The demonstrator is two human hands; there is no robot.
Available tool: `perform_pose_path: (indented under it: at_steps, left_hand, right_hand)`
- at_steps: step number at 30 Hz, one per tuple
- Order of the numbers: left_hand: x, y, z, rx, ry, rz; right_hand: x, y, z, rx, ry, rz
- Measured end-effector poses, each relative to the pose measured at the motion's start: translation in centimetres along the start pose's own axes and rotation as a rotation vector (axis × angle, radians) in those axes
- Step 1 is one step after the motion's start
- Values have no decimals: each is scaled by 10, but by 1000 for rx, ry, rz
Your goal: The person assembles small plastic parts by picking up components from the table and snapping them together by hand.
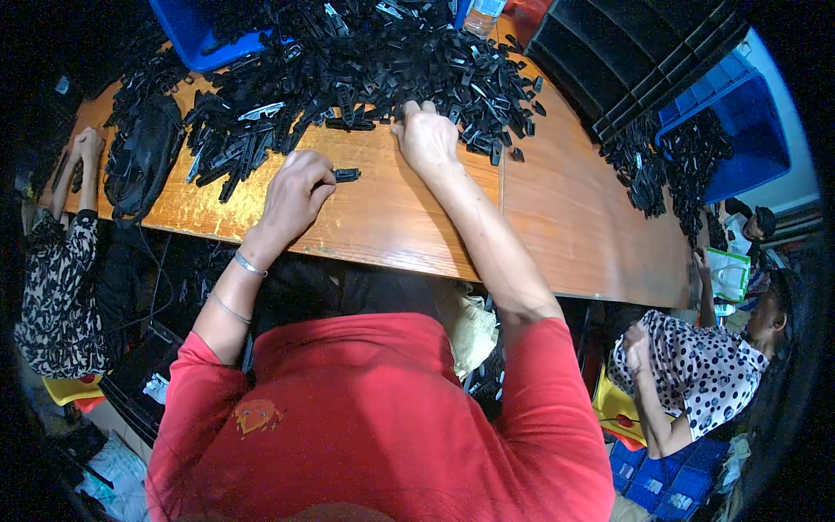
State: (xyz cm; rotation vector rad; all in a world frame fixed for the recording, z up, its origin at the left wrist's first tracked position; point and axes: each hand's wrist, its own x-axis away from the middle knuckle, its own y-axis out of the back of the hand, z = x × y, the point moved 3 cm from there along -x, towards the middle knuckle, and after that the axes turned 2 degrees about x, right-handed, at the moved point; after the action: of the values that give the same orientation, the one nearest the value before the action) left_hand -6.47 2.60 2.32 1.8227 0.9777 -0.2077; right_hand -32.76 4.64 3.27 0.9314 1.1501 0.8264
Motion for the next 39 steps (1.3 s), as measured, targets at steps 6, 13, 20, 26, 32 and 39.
perform_pose_path:
  at_steps: [6, 13, 20, 26, 32, 39]
  left_hand:
    - [5, 1, -1, 16, 55, 51]
    - [-6, 11, -21, 91, 80, -125]
    - [3, -7, -11, 543, 348, 53]
    - [18, -17, -12, 883, 649, -5]
    - [10, -1, 0, 455, 504, -69]
    - [14, 2, 3, -55, 288, -13]
  right_hand:
    - [0, -14, -15, 4, 51, 25]
    - [38, 15, 14, -897, -177, 315]
    - [67, 13, 39, -1576, -327, 641]
    - [87, 48, 75, -690, 248, 70]
    - [67, 28, 41, -447, 199, -49]
    - [62, 15, 59, -392, 219, 58]
